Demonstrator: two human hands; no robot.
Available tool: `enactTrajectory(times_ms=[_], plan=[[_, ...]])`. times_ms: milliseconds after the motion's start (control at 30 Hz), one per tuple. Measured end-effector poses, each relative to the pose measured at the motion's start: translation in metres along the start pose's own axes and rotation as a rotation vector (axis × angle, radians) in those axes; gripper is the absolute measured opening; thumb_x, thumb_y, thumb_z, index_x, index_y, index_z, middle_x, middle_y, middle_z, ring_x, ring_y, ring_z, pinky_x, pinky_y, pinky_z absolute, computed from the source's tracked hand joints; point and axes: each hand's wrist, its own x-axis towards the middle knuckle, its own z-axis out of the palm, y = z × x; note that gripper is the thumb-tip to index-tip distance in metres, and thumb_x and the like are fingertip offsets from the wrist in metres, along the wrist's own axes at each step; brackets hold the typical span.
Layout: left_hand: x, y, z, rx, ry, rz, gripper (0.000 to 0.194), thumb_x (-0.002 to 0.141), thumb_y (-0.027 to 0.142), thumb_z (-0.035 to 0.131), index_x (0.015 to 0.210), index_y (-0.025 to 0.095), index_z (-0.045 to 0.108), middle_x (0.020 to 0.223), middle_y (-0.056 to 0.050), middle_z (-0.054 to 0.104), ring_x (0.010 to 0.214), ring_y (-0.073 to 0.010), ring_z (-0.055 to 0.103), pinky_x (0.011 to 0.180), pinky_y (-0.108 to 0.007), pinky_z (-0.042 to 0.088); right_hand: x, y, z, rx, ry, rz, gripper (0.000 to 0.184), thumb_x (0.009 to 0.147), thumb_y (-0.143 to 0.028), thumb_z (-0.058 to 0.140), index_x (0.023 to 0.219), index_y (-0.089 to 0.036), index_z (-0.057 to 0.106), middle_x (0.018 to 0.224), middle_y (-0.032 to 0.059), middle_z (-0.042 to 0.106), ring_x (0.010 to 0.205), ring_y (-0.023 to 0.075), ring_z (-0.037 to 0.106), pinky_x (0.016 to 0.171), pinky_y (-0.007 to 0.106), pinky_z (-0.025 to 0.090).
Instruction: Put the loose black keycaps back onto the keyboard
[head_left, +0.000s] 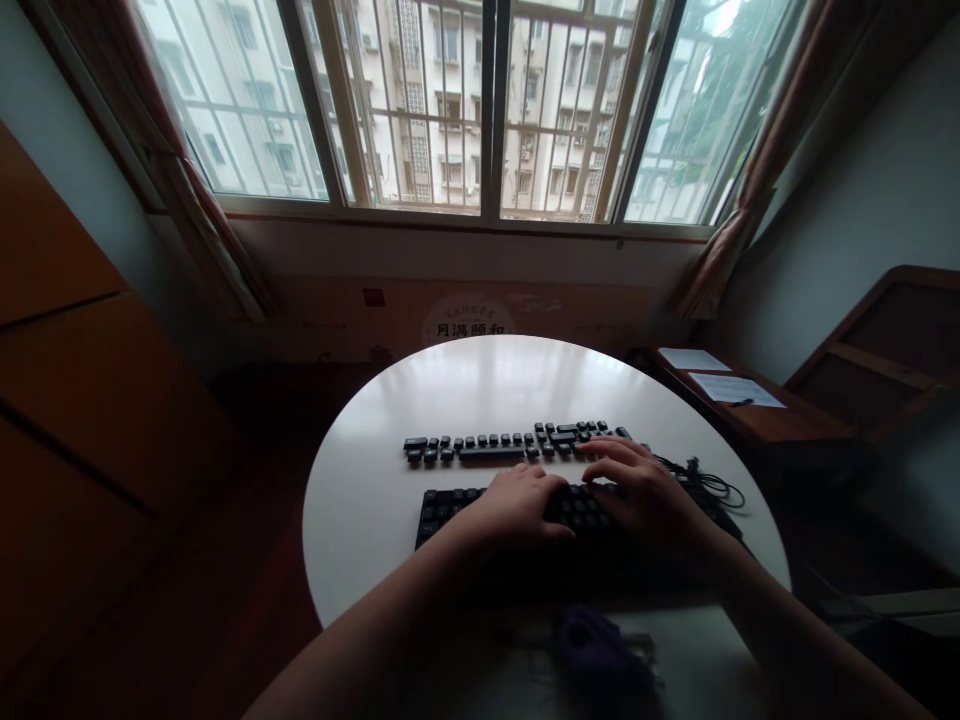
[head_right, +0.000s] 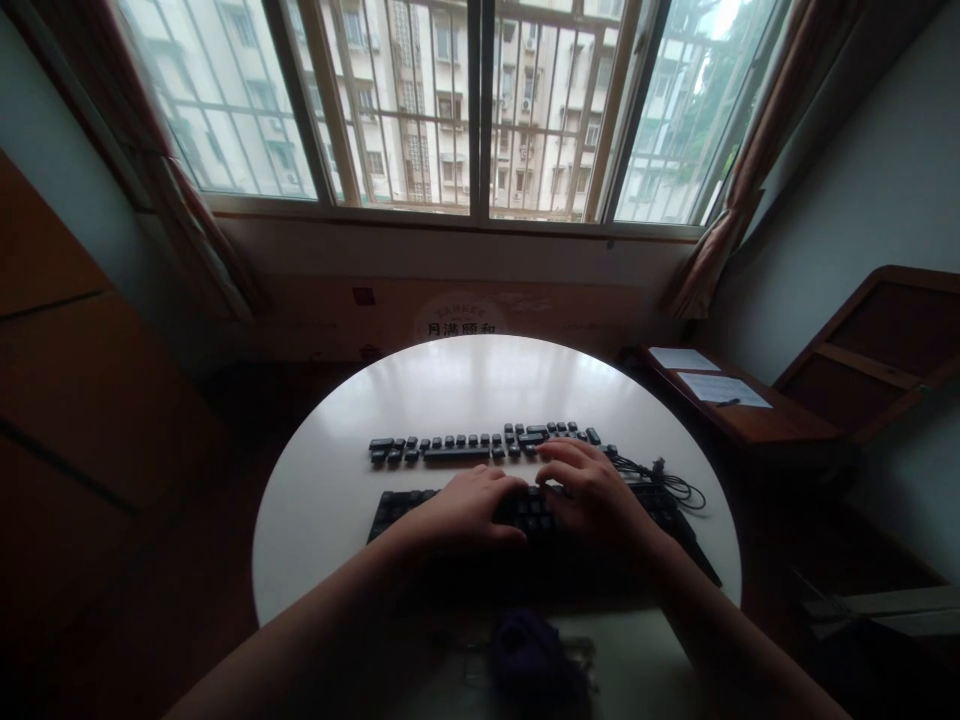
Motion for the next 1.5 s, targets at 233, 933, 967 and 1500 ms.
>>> enactTrajectory(times_ms=[233, 933, 967, 1500], plan=[[-0.002, 0.003, 0.002, -0.006, 0.008, -0.034, 0.070, 0.079, 0.059, 0.073, 0.137, 0.024, 0.058, 0.130, -0.012, 0.063, 0.122, -0.0358, 0.054, 0.103, -0.047, 0.043, 0.065, 0.034, -0.005, -0.043, -0.125, -0.076, 0.014, 0.090, -0.019, 0.063, 0.093, -0.025, 0.076, 0.114, 0.0071, 0.075, 0.115, 0.0295, 0.064, 0.099, 0.052, 0.049], [-0.005, -0.011, -0.011, 0.003, 0.021, -0.090, 0.049, 0.091, 0.053, 0.058, 0.128, 0.022, 0.065, 0.128, -0.013, 0.066, 0.117, -0.0354, 0.058, 0.097, -0.048, 0.048, 0.140, 0.098, 0.057, 0.200, -0.581, -0.021, 0.015, 0.082, -0.024, 0.070, 0.092, -0.029, 0.080, 0.093, -0.0015, 0.079, 0.086, 0.0185, 0.073, 0.083, 0.030, 0.053], [-0.006, -0.012, -0.012, 0.007, 0.022, -0.092, 0.047, 0.091, 0.052, 0.059, 0.127, 0.023, 0.065, 0.127, -0.013, 0.067, 0.116, -0.0350, 0.059, 0.095, -0.047, 0.049, 0.141, 0.097, 0.057, 0.204, -0.583, -0.021, 0.015, 0.081, -0.024, 0.070, 0.091, -0.028, 0.080, 0.092, -0.0015, 0.079, 0.086, 0.0184, 0.073, 0.083, 0.030, 0.053], [-0.008, -0.033, -0.025, 0.043, 0.134, -0.158, 0.026, 0.090, 0.035, 0.061, 0.112, 0.024, 0.069, 0.110, -0.007, 0.074, 0.102, -0.0292, 0.068, 0.082, -0.037, 0.051, 0.137, 0.078, 0.047, 0.249, -0.320, 0.089, 0.012, 0.083, -0.023, 0.066, 0.090, -0.022, 0.076, 0.089, 0.0019, 0.078, 0.088, 0.0195, 0.072, 0.086, 0.033, 0.055]])
